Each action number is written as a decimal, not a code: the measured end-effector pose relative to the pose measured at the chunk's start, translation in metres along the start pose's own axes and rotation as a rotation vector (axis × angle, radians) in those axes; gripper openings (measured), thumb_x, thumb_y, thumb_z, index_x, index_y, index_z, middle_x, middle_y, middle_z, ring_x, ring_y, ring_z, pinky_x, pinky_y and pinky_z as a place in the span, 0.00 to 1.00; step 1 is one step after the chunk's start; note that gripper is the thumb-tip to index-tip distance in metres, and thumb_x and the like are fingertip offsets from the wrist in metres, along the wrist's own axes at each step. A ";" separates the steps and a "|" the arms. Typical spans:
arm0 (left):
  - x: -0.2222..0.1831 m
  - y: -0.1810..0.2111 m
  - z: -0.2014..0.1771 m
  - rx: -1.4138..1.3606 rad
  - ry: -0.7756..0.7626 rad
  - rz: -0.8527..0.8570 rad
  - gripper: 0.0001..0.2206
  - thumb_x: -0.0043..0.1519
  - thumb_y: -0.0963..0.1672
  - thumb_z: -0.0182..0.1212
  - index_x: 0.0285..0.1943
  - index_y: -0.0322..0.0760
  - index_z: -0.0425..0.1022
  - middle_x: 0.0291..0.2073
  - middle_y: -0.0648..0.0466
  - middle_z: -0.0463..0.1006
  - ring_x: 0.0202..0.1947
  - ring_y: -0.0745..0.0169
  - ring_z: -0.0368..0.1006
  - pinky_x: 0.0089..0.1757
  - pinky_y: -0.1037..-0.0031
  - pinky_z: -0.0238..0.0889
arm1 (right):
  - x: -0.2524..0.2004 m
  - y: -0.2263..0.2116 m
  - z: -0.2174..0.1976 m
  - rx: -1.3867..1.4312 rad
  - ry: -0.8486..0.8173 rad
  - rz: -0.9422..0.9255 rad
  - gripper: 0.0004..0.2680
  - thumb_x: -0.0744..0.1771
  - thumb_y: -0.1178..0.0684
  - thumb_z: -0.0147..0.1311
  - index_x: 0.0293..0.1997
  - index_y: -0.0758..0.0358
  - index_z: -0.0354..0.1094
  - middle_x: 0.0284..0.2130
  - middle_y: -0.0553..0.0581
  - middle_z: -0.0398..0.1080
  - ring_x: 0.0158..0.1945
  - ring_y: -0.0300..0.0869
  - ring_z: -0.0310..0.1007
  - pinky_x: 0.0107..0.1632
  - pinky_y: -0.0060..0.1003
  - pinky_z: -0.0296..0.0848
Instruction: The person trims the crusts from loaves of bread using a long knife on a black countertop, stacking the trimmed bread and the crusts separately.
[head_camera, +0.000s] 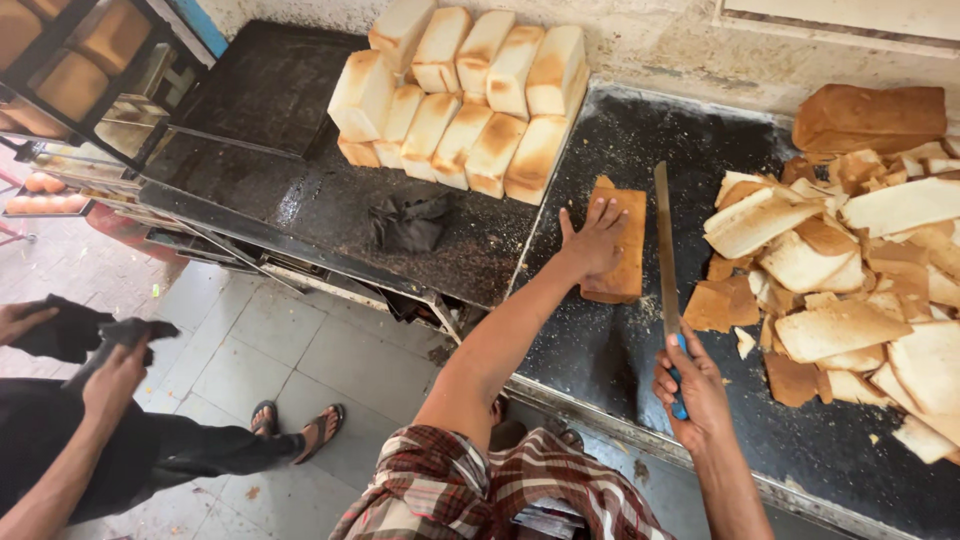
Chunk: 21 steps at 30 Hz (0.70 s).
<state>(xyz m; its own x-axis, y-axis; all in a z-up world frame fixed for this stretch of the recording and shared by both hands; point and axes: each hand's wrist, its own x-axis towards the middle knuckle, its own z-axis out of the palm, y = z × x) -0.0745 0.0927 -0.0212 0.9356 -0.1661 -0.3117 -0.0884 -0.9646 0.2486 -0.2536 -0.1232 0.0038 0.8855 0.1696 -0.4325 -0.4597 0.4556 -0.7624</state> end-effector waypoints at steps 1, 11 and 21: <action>0.001 0.000 -0.001 -0.005 -0.010 -0.001 0.33 0.68 0.51 0.46 0.82 0.51 0.36 0.81 0.60 0.28 0.79 0.60 0.19 0.66 0.30 0.15 | 0.000 -0.001 0.001 -0.032 0.011 -0.004 0.21 0.68 0.54 0.53 0.72 0.53 0.58 0.25 0.47 0.60 0.19 0.29 0.54 0.19 0.26 0.54; -0.001 -0.004 0.003 -0.024 0.002 -0.011 0.33 0.68 0.51 0.46 0.83 0.52 0.36 0.81 0.61 0.28 0.80 0.61 0.19 0.65 0.26 0.16 | 0.007 -0.003 0.011 -0.182 -0.033 0.023 0.24 0.68 0.52 0.53 0.76 0.53 0.54 0.24 0.47 0.59 0.18 0.30 0.55 0.18 0.28 0.55; 0.007 -0.010 0.005 -0.026 -0.015 0.013 0.33 0.68 0.52 0.46 0.83 0.52 0.36 0.81 0.61 0.27 0.79 0.61 0.18 0.65 0.26 0.16 | 0.011 0.001 0.024 -0.380 0.013 -0.064 0.24 0.68 0.52 0.55 0.75 0.53 0.55 0.20 0.45 0.58 0.18 0.31 0.55 0.19 0.29 0.56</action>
<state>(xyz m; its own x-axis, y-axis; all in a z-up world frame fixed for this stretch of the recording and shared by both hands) -0.0692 0.1000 -0.0301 0.9292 -0.1815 -0.3220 -0.0911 -0.9567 0.2765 -0.2430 -0.0997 0.0095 0.9135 0.1392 -0.3822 -0.3977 0.1076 -0.9112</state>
